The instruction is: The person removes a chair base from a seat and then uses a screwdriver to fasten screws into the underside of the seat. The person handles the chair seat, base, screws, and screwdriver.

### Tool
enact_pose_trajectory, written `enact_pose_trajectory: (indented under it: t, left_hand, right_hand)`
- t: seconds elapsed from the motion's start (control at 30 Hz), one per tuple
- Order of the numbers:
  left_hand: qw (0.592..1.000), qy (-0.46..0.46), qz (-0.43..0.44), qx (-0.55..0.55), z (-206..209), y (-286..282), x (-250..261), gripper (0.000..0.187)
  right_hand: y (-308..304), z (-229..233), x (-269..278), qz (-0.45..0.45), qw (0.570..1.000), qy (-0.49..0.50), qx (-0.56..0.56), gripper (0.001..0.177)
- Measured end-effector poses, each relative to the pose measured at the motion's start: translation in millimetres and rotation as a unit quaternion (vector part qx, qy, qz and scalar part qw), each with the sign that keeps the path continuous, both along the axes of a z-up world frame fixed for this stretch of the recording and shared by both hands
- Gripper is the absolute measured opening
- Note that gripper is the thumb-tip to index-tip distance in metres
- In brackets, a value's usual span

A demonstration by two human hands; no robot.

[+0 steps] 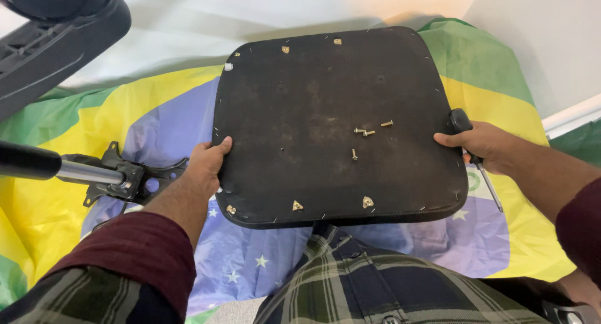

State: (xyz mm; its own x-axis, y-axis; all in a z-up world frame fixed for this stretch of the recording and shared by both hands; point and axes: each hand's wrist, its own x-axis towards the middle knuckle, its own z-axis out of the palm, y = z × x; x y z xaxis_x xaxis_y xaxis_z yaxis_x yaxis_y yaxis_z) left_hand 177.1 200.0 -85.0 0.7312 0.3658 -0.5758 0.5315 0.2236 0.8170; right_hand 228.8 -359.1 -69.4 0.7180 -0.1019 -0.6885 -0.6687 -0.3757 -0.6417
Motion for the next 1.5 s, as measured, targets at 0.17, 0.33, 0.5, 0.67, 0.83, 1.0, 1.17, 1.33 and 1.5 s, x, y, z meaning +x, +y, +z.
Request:
enact_pose_trajectory:
  t: [0.17, 0.33, 0.5, 0.67, 0.83, 1.0, 1.17, 1.33, 1.5]
  left_hand:
    - [1.0, 0.016, 0.007, -0.004, -14, -1, 5, 0.053]
    - [0.999, 0.029, -0.009, 0.02, -20, -2, 3, 0.055]
    - [0.934, 0.087, -0.074, 0.338, 7, -14, -2, 0.065]
    - [0.799, -0.027, -0.116, 0.59, 41, -62, -33, 0.046]
    - [0.712, -0.223, -0.265, 0.611, 65, -116, -68, 0.022]
    - [0.597, -0.325, -0.452, 0.578, 76, -152, -87, 0.022]
    - [0.547, -0.342, -0.562, 0.518, 77, -177, -91, 0.029]
    - [0.518, -0.329, -0.631, 0.475, 73, -198, -94, 0.041]
    - [0.477, -0.285, -0.675, 0.485, 72, -215, -103, 0.052]
  right_hand:
    - [2, -12, 15, -0.021, 1.0, 0.017, -0.016, 0.03]
    - [2, -23, 12, -0.037, 0.999, 0.029, 0.001, 0.04]
    - [11, 0, 8, 0.065, 0.98, -0.015, -0.187, 0.04]
    - [31, 46, -25, 0.019, 0.968, -0.145, -0.206, 0.048]
    - [53, 95, -61, 0.005, 0.953, -0.245, -0.178, 0.045]
    - [65, 127, -87, -0.002, 0.941, -0.305, -0.144, 0.04]
    - [73, 141, -106, 0.046, 0.919, -0.369, -0.129, 0.038]
    - [90, 152, -123, 0.071, 0.922, -0.36, -0.123, 0.037]
    - [107, 157, -140, 0.082, 0.925, -0.357, -0.098, 0.033]
